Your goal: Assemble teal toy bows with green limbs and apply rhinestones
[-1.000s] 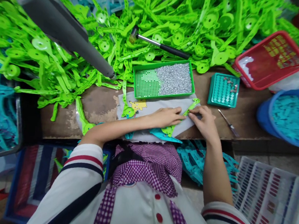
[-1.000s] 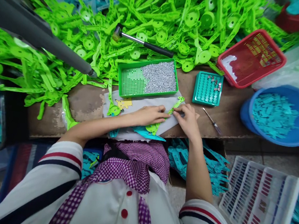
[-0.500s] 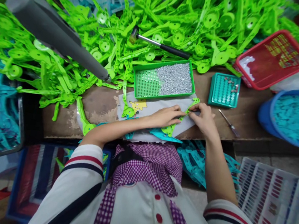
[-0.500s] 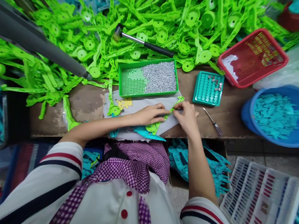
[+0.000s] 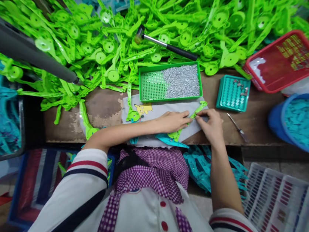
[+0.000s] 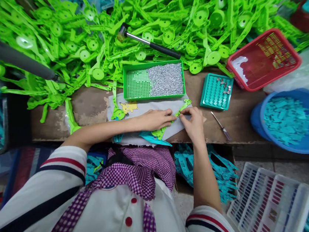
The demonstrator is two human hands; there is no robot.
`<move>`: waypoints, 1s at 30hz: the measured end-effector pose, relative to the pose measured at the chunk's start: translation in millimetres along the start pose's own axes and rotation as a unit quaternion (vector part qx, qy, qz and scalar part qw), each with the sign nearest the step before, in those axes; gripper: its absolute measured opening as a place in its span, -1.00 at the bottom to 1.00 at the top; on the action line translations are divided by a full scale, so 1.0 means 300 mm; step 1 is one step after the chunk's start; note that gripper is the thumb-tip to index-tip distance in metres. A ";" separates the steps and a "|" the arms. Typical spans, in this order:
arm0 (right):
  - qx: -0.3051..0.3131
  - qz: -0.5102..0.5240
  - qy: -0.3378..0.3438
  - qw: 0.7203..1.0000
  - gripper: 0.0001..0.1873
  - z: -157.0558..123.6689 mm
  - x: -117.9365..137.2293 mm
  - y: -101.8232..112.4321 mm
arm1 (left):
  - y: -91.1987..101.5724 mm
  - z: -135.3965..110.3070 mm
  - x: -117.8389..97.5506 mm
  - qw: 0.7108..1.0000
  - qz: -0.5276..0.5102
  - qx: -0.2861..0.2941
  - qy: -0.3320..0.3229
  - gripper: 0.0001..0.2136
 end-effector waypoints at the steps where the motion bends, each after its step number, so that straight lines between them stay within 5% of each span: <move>1: -0.001 -0.012 -0.011 1.000 -0.89 0.006 0.002 -0.005 | 0.001 0.001 0.001 1.000 -0.003 0.001 0.003 -0.60; 5: 0.000 -0.054 -0.034 0.998 -0.91 0.013 0.018 -0.009 | 0.005 0.002 0.002 1.000 -0.005 0.009 0.013 -0.59; 14: -0.033 -0.078 0.106 0.991 -0.63 -0.172 0.069 -0.039 | 0.007 -0.006 -0.002 0.997 -0.021 0.010 0.068 -0.59; 30: -0.028 -0.090 0.073 0.993 -0.63 -0.179 0.082 -0.056 | 0.011 -0.105 -0.035 0.997 -0.032 -0.015 0.073 -0.64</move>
Point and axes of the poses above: each hand's wrist, its own z-axis towards the middle knuckle, its own y-axis out of the back of the hand, x = y × z, the point moved 1 cm from there along z, towards the middle knuckle, and after that the axes turned 5 degrees about -x, right-handed, at the moved point
